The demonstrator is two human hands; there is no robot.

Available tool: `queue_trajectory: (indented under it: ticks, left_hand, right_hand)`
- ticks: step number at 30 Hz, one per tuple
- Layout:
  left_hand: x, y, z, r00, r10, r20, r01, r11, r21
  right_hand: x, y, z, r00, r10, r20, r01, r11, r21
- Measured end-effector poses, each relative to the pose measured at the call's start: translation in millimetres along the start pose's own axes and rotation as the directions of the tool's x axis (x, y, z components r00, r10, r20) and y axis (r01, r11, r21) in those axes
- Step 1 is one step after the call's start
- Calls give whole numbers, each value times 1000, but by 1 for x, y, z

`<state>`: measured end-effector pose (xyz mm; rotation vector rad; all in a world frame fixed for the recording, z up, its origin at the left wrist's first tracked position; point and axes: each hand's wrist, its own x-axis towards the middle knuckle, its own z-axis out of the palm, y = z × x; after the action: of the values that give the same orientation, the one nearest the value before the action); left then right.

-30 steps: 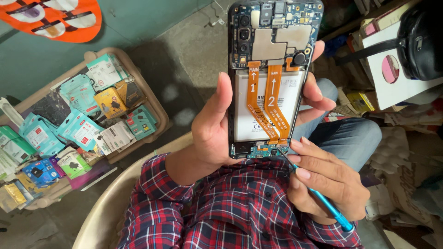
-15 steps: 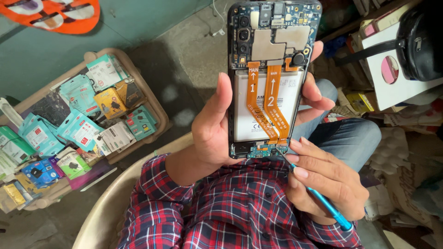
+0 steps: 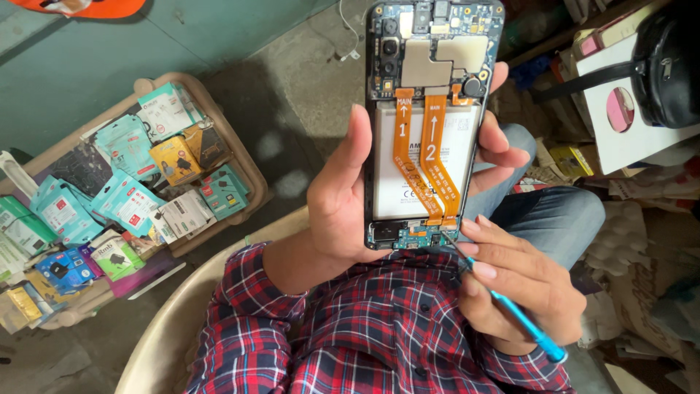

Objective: The person sits in a chair with a smartphone on their lap and pries off the blue back cover using a blue-handled tool, then sets the cover aside. They hold the exposed phone body and use a small screwdriver to work on screws and components near the battery and board for the rest of the clip.

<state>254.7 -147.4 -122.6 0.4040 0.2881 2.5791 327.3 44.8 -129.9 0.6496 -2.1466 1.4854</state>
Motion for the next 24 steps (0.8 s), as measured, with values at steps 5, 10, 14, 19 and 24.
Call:
queue_trajectory:
  ticks: [5,10,14,19,24]
  left_hand:
    - [0,-5,-4,999,8,-36,-12,994,-109]
    - [1,-5,-4,999,9,-42,-13,995,-100]
    - [2,-4,-2,999,-1,-46,-4,993,-115]
    - [3,-3,-1,999,-8,-52,2,993,-120]
    - [1,-3,-2,999,-8,-47,2,992,-126]
  right_hand:
    - [-5,3,0,995,87,-44,-84,994,63]
    - [-8,0,1,989,132,-72,-124,987,99]
    - [-6,1,1,990,114,-86,-103,988,119]
    - [-7,1,2,991,104,-90,-93,989,116]
    - [-8,1,3,990,88,-106,-75,989,124]
